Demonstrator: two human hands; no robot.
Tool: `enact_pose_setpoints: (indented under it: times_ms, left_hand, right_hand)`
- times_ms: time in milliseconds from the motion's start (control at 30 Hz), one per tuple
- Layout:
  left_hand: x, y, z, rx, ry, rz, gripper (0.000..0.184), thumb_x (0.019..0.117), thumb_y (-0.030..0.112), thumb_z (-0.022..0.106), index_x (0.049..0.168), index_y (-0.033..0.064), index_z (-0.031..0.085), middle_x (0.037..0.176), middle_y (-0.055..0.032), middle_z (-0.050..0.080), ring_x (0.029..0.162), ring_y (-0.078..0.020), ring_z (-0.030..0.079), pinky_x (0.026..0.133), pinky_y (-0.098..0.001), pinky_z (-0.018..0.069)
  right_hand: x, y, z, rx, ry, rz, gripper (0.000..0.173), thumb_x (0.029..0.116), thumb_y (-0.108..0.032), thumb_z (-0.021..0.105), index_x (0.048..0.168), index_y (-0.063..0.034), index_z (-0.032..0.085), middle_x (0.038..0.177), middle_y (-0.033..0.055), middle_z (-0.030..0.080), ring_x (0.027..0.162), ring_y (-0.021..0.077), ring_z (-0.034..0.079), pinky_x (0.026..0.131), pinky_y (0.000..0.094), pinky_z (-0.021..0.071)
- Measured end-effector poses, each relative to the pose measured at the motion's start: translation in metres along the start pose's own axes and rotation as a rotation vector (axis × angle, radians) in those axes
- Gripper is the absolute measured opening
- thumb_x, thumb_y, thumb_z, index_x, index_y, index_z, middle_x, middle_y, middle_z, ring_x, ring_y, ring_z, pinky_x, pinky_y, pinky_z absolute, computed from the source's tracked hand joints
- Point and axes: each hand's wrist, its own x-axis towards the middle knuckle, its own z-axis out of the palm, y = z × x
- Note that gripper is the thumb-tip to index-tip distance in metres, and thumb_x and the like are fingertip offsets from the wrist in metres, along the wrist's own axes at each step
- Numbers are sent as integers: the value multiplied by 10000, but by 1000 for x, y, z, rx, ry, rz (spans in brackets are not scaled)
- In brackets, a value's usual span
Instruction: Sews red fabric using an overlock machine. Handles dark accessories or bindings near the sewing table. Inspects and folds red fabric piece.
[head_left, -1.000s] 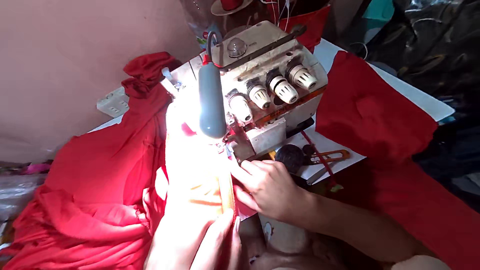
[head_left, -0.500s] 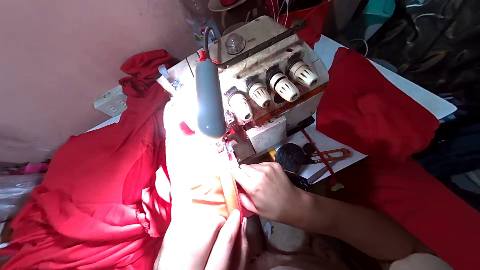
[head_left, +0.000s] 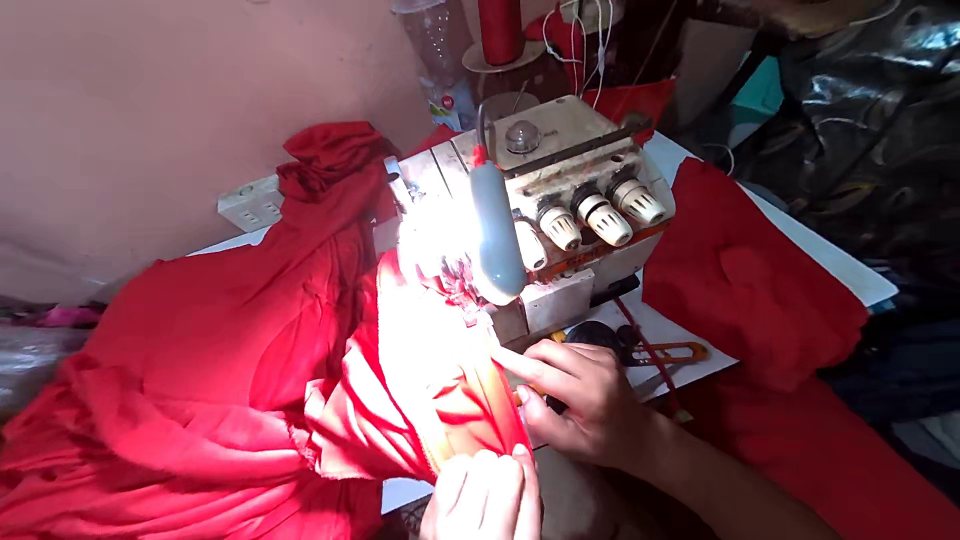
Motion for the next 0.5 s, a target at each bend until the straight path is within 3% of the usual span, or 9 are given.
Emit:
enact_pose_setpoints:
  times_ms: [100,267,367,500]
  left_hand:
    - [1,-2,8,52,48,-2,184,916,104,630,844,58,792,752,-60,729,687,-191,630,696,-310,458]
    - [20,-10,18,107,171,-103,166,889,82,632,802,42,768,720,-79,705,688,-213,659,670,-323,515]
    - [32,-20,28,193,257,-127,193,901,159,622,840,44,766,773,-86,720,733,-219,682,678,-332,521]
    - [39,-39,35,122,318,-167,233,907,222,602,823,97,779,849,-75,754,845,-239,704,810,-427,497]
  right_hand:
    - [5,2,4,-22,-8,2,343,933,-174,508,1092,-59,790,773,60,680,641,113,604,549,235,459]
    - [11,3,5,-22,-8,3,357,945,-189,491,1085,-66,795,774,60,670,640,98,586,547,216,446]
    - [11,3,8,-44,7,14,357,960,-228,493,1079,-83,796,770,53,661,632,92,579,541,213,442]
    - [9,3,7,-80,12,12,362,951,-230,484,1077,-93,795,778,51,657,615,84,574,526,207,442]
